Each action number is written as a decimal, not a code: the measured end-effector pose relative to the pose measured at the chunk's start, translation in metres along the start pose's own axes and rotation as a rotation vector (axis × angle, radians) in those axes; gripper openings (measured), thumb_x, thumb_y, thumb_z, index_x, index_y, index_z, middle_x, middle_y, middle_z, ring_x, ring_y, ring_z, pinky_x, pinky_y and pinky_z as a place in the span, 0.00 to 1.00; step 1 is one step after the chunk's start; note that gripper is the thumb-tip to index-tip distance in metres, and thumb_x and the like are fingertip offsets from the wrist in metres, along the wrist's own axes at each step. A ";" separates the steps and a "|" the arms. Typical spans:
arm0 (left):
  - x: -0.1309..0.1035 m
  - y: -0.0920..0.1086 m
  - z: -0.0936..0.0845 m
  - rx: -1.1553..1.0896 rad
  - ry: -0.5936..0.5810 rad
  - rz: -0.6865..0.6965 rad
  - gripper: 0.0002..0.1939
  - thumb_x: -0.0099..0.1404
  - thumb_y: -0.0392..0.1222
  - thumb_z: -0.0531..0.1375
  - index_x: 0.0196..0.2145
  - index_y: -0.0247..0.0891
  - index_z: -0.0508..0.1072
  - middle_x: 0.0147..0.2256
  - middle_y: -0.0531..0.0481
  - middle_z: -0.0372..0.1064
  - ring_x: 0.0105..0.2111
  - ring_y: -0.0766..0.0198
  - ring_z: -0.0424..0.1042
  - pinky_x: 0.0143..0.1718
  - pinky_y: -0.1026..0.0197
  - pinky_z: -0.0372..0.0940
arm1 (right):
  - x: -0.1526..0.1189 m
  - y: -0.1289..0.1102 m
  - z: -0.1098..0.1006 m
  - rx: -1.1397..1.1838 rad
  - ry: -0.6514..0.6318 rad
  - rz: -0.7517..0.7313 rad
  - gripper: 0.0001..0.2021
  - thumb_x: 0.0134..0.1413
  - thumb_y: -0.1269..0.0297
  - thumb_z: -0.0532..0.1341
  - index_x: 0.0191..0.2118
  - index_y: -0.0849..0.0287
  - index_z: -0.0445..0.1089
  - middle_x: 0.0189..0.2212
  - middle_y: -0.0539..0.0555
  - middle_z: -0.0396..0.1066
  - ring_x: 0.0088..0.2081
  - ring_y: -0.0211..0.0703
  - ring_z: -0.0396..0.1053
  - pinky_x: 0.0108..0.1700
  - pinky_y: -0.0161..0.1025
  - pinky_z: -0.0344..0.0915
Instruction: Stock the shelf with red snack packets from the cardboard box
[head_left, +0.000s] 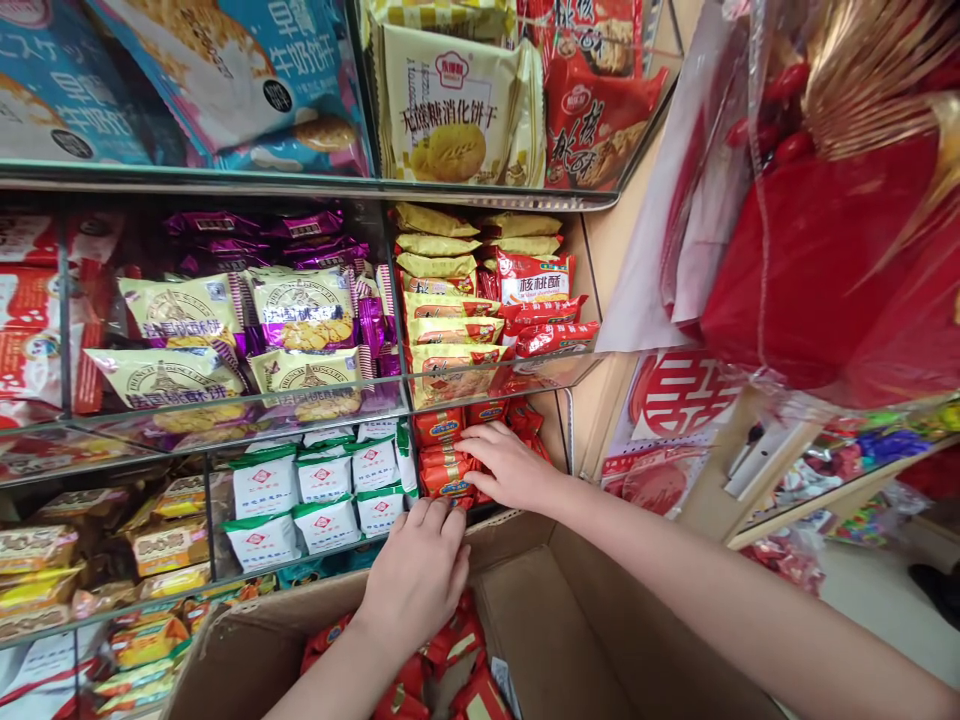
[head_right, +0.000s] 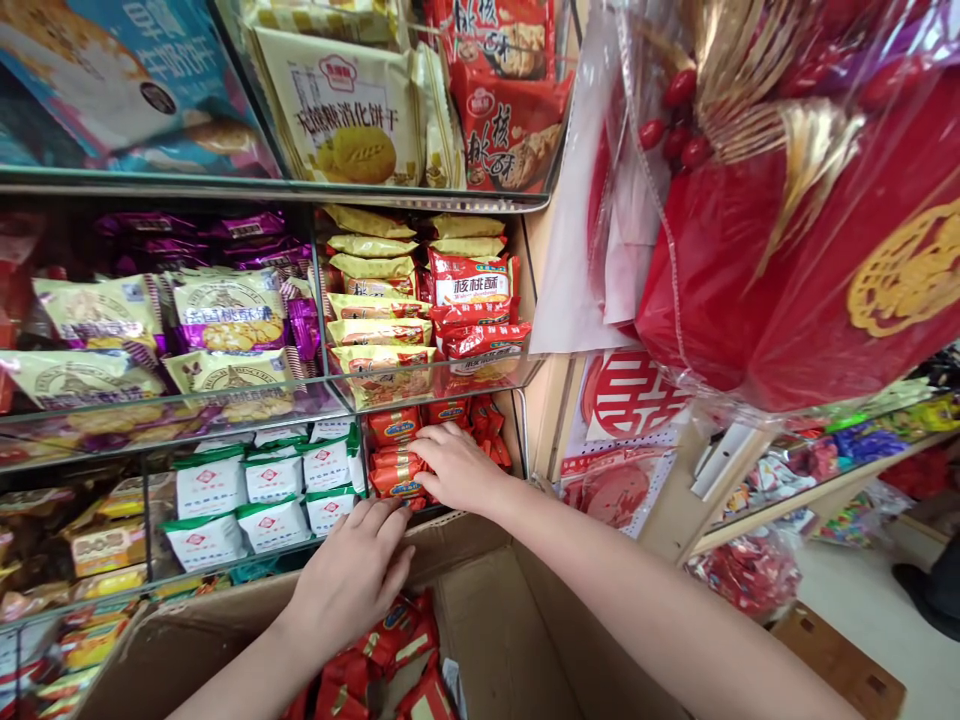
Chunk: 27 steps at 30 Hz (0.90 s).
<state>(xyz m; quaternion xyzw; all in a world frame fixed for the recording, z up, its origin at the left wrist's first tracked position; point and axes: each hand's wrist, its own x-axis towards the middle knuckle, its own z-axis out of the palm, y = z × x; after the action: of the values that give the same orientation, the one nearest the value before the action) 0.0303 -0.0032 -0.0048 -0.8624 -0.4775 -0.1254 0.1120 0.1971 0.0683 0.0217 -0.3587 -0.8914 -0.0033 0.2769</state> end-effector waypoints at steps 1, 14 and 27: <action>0.000 -0.001 0.001 -0.001 0.004 0.001 0.15 0.61 0.37 0.48 0.45 0.37 0.65 0.42 0.43 0.65 0.43 0.55 0.61 0.42 0.52 0.60 | -0.001 0.001 -0.001 0.008 0.018 0.004 0.15 0.52 0.64 0.57 0.46 0.62 0.66 0.45 0.58 0.65 0.47 0.47 0.58 0.49 0.44 0.59; 0.008 0.001 0.004 0.154 -0.007 0.074 0.16 0.62 0.43 0.47 0.43 0.34 0.66 0.37 0.42 0.65 0.39 0.53 0.62 0.38 0.53 0.61 | 0.000 0.051 -0.014 -0.125 0.237 0.514 0.14 0.50 0.72 0.53 0.43 0.66 0.66 0.40 0.62 0.66 0.40 0.46 0.65 0.46 0.41 0.61; 0.009 0.000 0.009 0.187 0.026 0.114 0.14 0.62 0.45 0.48 0.40 0.36 0.67 0.35 0.44 0.66 0.38 0.53 0.63 0.35 0.54 0.61 | 0.035 0.065 -0.013 -0.350 -0.068 0.232 0.26 0.50 0.70 0.52 0.57 0.58 0.51 0.55 0.55 0.58 0.53 0.52 0.57 0.53 0.50 0.55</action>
<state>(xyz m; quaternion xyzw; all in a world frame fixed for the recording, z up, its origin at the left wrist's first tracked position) 0.0358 0.0071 -0.0104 -0.8722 -0.4357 -0.0846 0.2053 0.2241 0.1364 0.0376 -0.5014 -0.8388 -0.1140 0.1789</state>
